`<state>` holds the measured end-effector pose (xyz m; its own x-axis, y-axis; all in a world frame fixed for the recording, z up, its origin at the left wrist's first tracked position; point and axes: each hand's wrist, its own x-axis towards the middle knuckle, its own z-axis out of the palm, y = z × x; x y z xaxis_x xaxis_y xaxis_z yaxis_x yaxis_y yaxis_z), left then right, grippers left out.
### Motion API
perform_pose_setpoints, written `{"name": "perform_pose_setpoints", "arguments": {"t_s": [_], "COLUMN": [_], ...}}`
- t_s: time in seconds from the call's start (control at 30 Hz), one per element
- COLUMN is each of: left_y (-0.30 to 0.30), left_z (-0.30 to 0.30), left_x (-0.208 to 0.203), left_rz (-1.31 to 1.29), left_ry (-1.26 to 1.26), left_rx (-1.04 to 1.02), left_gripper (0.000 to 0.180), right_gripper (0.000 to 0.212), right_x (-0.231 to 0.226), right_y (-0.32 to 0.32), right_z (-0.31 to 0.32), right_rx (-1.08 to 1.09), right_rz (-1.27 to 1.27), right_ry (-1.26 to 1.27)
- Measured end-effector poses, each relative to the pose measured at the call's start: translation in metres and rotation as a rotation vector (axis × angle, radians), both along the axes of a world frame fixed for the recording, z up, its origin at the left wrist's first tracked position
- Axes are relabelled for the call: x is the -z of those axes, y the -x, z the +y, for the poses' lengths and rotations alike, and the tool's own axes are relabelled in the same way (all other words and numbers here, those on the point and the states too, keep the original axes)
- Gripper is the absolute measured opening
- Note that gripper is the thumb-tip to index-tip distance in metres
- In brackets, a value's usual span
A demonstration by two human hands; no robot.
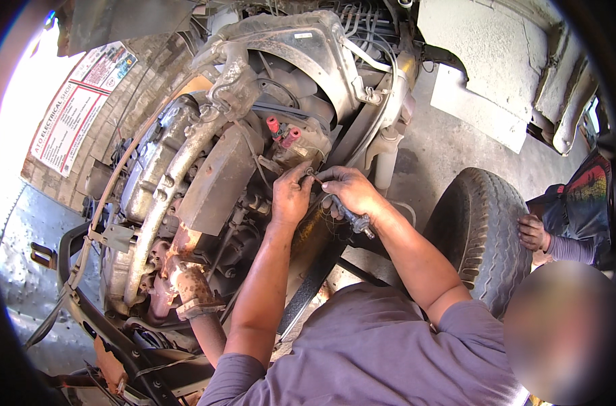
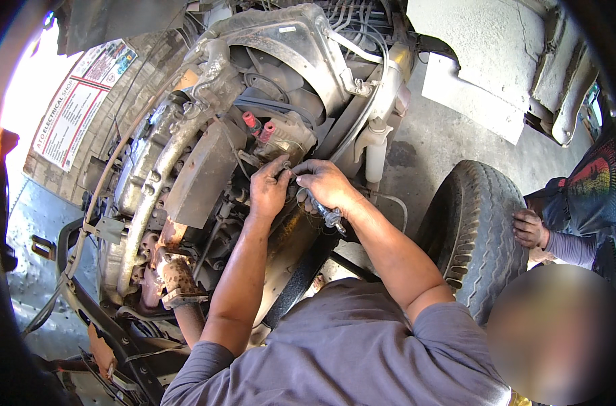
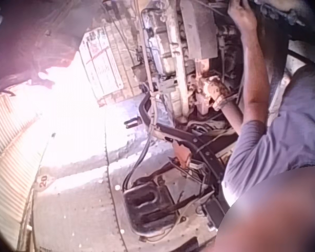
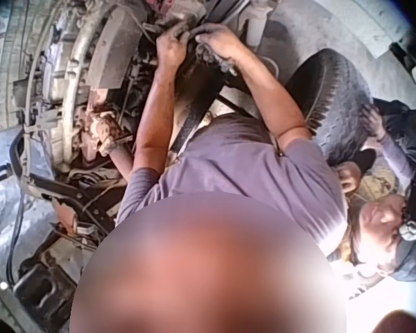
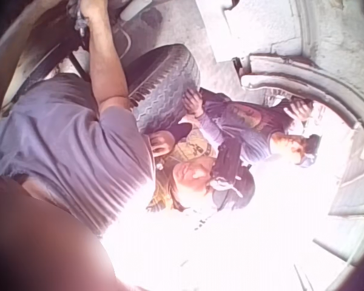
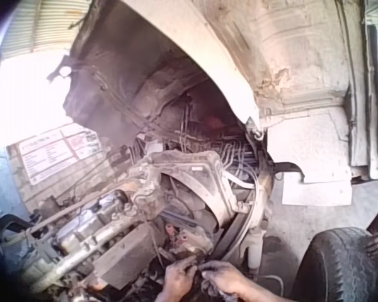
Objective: The person works on a vehicle engine with the hood open, using a wrench to tighten or loosen bolts and adjusting components within the engine bay. The person moves around the front of the vehicle and manipulates engine parts with both hands.
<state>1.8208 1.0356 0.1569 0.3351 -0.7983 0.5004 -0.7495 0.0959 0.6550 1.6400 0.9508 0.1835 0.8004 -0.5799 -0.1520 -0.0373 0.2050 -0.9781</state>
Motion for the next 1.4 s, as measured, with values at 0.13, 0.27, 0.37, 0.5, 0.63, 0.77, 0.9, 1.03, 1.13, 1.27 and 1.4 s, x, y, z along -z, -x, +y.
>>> {"name": "perform_pose_setpoints", "arguments": {"t_s": [0.13,0.27,0.37,0.5,0.63,0.77,0.9,1.03,1.13,1.27,1.4], "left_y": [0.002,0.0,-0.002,-0.004,-0.005,-0.005,-0.003,-0.003,-0.005,-0.003,0.004], "left_z": [0.0,0.0,-0.001,-0.005,-0.004,-0.003,-0.003,-0.003,-0.004,-0.004,0.002], "left_x": [-0.003,-0.002,0.002,0.009,0.011,0.009,0.005,0.005,0.007,0.007,0.006], "left_rz": [-0.022,-0.032,0.055,0.039,0.039,0.078,0.009,0.003,0.036,0.075,0.238], "left_ry": [0.01,0.013,0.009,0.021,-0.004,-0.025,-0.019,-0.036,-0.015,-0.001,-0.009], "left_rx": [-0.003,0.001,0.009,0.007,-0.006,-0.002,-0.009,-0.011,0.008,0.006,-0.018], "left_gripper": [0.036,0.036,0.035,0.034,0.036,0.036,0.036,0.037,0.037,0.037,0.042], "right_gripper": [0.029,0.029,0.03,0.028,0.028,0.028,0.028,0.028,0.028,0.029,0.033], "right_x": [-0.001,-0.005,-0.009,-0.01,-0.008,-0.006,-0.003,0.0,0.001,0.003,0.007], "right_y": [-0.001,0.002,0.006,0.006,0.003,0.003,0.005,0.004,0.002,0.001,0.01], "right_z": [0.0,0.002,0.003,0.003,0.001,-0.002,-0.002,-0.002,-0.004,-0.006,-0.005], "right_rx": [0.008,0.003,0.012,0.058,0.053,0.02,0.002,0.013,0.008,0.006,-0.013], "right_rz": [0.021,0.019,0.049,0.039,0.036,0.035,0.049,0.047,0.041,0.038,0.001], "right_ry": [-0.005,-0.013,-0.002,-0.021,-0.027,-0.043,-0.052,-0.054,-0.061,-0.074,-0.037]}}
